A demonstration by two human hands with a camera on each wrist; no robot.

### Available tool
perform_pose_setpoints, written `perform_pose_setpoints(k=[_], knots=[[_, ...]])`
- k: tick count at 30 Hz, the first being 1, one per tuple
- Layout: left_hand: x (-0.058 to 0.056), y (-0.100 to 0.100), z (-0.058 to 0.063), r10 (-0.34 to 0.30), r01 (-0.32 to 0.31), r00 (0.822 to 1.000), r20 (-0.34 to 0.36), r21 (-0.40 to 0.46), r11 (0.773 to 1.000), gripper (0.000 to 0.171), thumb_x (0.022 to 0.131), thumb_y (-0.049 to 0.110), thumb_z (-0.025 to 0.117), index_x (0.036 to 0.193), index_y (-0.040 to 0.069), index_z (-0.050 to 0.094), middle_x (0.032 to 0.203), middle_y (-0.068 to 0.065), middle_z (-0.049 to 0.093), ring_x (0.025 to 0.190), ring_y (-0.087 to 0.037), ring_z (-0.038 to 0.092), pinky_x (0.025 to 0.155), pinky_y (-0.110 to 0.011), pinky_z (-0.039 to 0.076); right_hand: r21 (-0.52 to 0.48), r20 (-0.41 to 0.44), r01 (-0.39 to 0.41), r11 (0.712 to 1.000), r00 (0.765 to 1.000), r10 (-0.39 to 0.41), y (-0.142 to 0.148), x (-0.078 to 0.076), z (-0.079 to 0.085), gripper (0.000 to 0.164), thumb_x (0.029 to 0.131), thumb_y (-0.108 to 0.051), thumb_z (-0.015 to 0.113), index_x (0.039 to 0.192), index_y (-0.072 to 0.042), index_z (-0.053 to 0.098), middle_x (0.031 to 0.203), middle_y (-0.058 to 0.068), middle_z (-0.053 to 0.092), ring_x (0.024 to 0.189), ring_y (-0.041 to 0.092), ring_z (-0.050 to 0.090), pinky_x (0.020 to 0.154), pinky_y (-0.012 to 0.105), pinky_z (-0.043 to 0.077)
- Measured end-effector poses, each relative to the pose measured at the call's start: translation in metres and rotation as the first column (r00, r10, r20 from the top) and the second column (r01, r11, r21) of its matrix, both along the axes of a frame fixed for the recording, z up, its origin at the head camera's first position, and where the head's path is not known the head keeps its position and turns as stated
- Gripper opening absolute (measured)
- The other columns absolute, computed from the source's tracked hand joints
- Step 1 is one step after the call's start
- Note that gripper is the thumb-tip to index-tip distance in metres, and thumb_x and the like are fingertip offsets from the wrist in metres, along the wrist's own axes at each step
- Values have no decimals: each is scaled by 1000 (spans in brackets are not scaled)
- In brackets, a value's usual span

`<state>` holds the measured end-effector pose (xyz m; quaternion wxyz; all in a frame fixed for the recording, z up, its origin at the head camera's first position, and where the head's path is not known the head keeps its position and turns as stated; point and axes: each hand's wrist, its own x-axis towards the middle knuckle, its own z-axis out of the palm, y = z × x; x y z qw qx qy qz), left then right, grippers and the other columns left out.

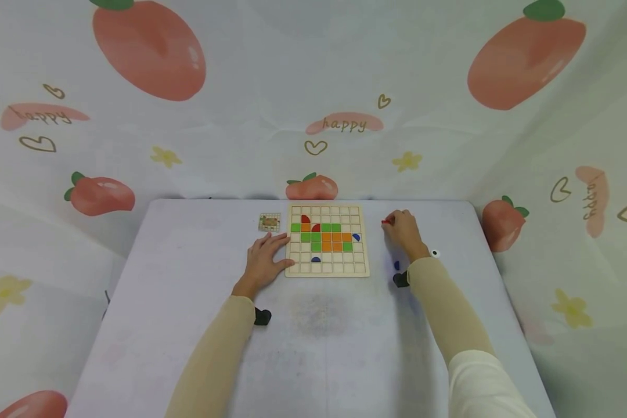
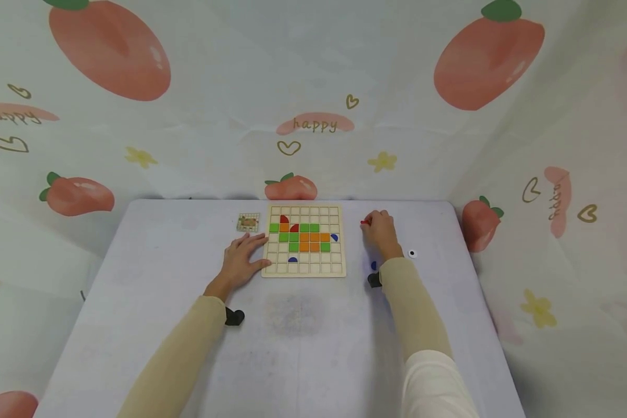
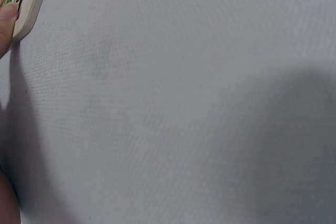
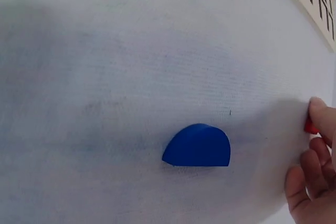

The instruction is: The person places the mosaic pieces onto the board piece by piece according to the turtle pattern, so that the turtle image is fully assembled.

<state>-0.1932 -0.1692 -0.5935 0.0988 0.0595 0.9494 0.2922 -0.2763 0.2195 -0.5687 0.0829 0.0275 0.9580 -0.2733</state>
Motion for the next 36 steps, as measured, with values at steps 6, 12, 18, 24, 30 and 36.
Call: perform_pose_setpoints(k=[6,12,18,24,30,36], knots=[[0,-2,-2,-4,4,1000,-10,7,1000,71,92,51,71,154,29,46,165,10,37,160,-26,15,124,-55,16,-61,132,40,997,991,-32,1,1,5,29,100,-19,63,119,0,55,117,20,60,105,32,54,96,46,49],[0,-1,0,0,0,1000,10,5,1000,72,91,51,71,155,29,45,166,10,36,160,-26,14,125,-56,16,-54,166,8,998,986,1,-3,3,8,33,103,-17,59,134,-7,58,130,21,64,115,34,58,108,50,48],[-1,-1,1,0,0,1000,24,5,1000,71,92,50,71,155,29,45,166,10,36,161,-27,13,125,-57,14,-110,149,25,994,989,-8,-8,5,13,29,104,-19,58,130,-10,63,125,17,66,109,31,58,105,49,50],[-1,-1,3,-4,4,1000,6,13,1000,71,92,49,71,154,28,46,166,8,36,160,-28,14,124,-58,15,-231,94,44,972,995,-23,-14,5,20,22,97,-20,64,112,-4,66,110,15,72,97,28,62,105,46,44],[0,-1,5,7,-7,1000,11,29,1000,71,91,48,73,153,27,47,166,8,37,160,-28,14,125,-58,14,-297,109,30,955,994,2,-24,3,23,29,97,-15,63,123,-4,69,117,18,71,101,27,62,83,28,48],[1,0,5,2,-2,1000,11,30,1000,71,91,48,73,153,27,47,166,8,37,160,-28,13,125,-57,13,-299,171,53,953,985,-1,-34,3,21,31,99,-18,63,127,-7,68,120,16,67,101,26,59,85,30,50]])
